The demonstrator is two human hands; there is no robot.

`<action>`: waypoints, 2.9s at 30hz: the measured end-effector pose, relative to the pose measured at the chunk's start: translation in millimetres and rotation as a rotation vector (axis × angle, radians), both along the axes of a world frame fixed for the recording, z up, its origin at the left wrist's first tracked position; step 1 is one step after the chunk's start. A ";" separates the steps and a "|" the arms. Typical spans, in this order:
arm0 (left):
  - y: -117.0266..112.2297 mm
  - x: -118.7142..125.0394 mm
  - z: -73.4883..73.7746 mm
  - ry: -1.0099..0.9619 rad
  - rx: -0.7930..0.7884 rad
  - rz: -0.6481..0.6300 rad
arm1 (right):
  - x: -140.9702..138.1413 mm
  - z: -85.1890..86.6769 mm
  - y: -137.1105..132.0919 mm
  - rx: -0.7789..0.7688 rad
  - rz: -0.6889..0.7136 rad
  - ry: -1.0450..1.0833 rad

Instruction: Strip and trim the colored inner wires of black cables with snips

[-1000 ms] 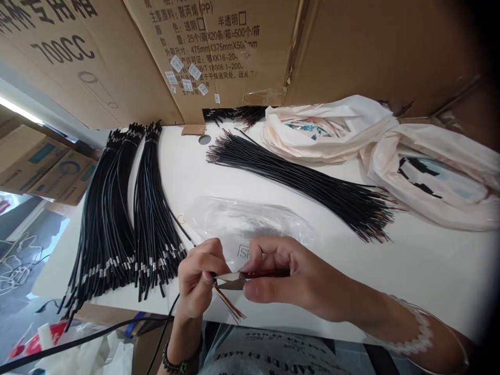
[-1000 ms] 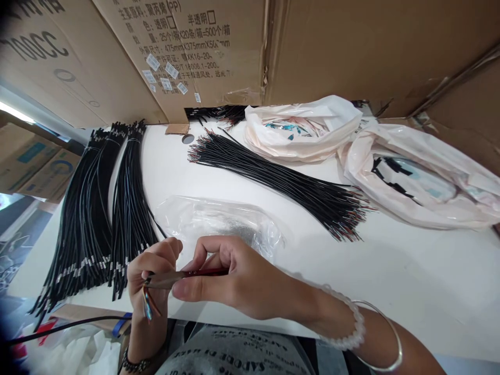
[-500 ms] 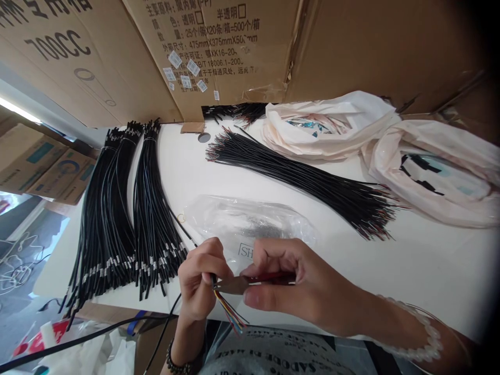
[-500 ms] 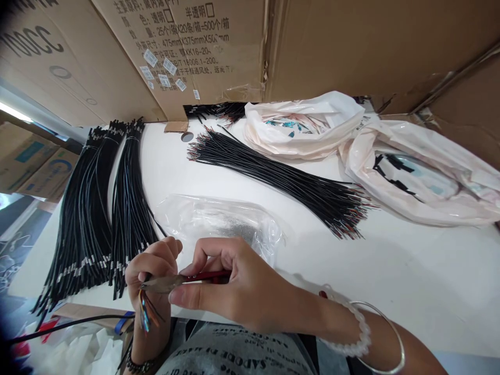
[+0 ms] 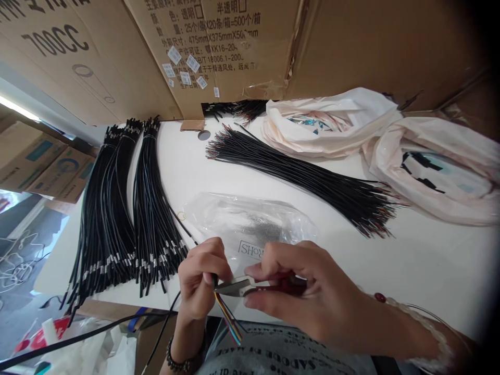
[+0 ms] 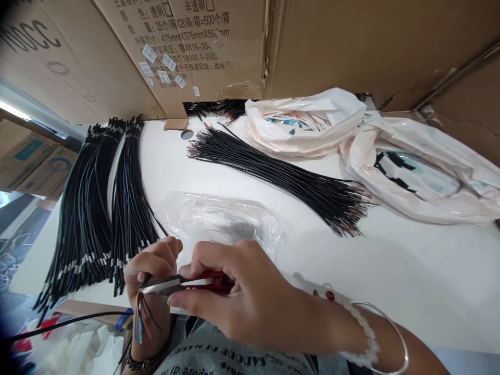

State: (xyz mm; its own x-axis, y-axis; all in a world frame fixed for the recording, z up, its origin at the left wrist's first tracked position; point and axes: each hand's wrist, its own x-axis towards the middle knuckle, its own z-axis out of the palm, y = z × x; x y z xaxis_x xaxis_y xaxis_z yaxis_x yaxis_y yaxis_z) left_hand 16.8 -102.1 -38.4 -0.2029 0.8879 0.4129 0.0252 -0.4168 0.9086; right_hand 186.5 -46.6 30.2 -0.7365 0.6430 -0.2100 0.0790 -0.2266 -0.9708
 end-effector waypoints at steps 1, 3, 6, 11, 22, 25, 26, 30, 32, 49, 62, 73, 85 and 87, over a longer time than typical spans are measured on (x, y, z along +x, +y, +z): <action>0.3 -3.0 0.4 0.033 0.007 -0.041 | 2.4 1.7 0.9 0.062 0.008 -0.030; 1.1 -9.7 1.8 0.105 0.018 -0.141 | 7.3 5.6 3.5 0.161 0.039 -0.092; 2.3 -17.8 4.4 0.183 0.010 -0.241 | 12.5 11.3 9.1 0.239 0.109 -0.156; 5.1 -26.4 7.1 0.297 0.007 -0.333 | 18.2 20.0 20.5 0.412 0.178 -0.228; 11.8 -33.4 14.8 0.731 -0.035 -0.488 | 26.0 38.0 36.4 0.873 0.396 -0.537; 12.4 -31.9 9.5 0.609 0.004 -0.465 | 29.7 32.0 44.2 0.572 0.314 -0.388; 12.3 -31.3 7.6 0.551 0.015 -0.459 | 30.9 27.0 45.4 0.438 0.288 -0.320; 11.3 -28.2 1.6 0.372 0.046 -0.394 | 29.3 -1.3 39.3 -0.074 0.213 -0.074; 11.0 -26.3 -0.1 0.332 0.051 -0.367 | 24.9 -14.3 32.3 -0.210 0.193 0.016; 9.5 -22.1 -1.0 0.305 0.039 -0.341 | 10.4 -27.0 18.3 -0.306 0.157 0.166; 3.1 -7.4 -16.1 0.187 -0.008 -0.092 | 4.7 -30.1 2.8 -0.330 -0.027 0.219; -0.9 0.6 -23.6 0.141 -0.085 0.049 | -5.0 -36.8 -10.2 -0.355 -0.162 0.299; 7.6 10.7 -19.5 0.137 -0.504 0.056 | -3.8 -61.0 1.1 -0.665 -0.255 0.199; 7.7 11.1 -23.8 0.187 -0.571 0.083 | -4.5 -66.2 2.8 -0.750 -0.259 0.181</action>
State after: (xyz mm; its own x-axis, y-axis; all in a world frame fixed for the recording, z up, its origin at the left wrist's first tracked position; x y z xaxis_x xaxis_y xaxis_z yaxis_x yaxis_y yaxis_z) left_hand 27.9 -94.4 -62.2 -0.2507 0.9640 -0.0889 0.2180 0.1457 0.9650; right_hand 182.0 -43.8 -36.0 -0.6472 0.5335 -0.5446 -0.2090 -0.8111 -0.5462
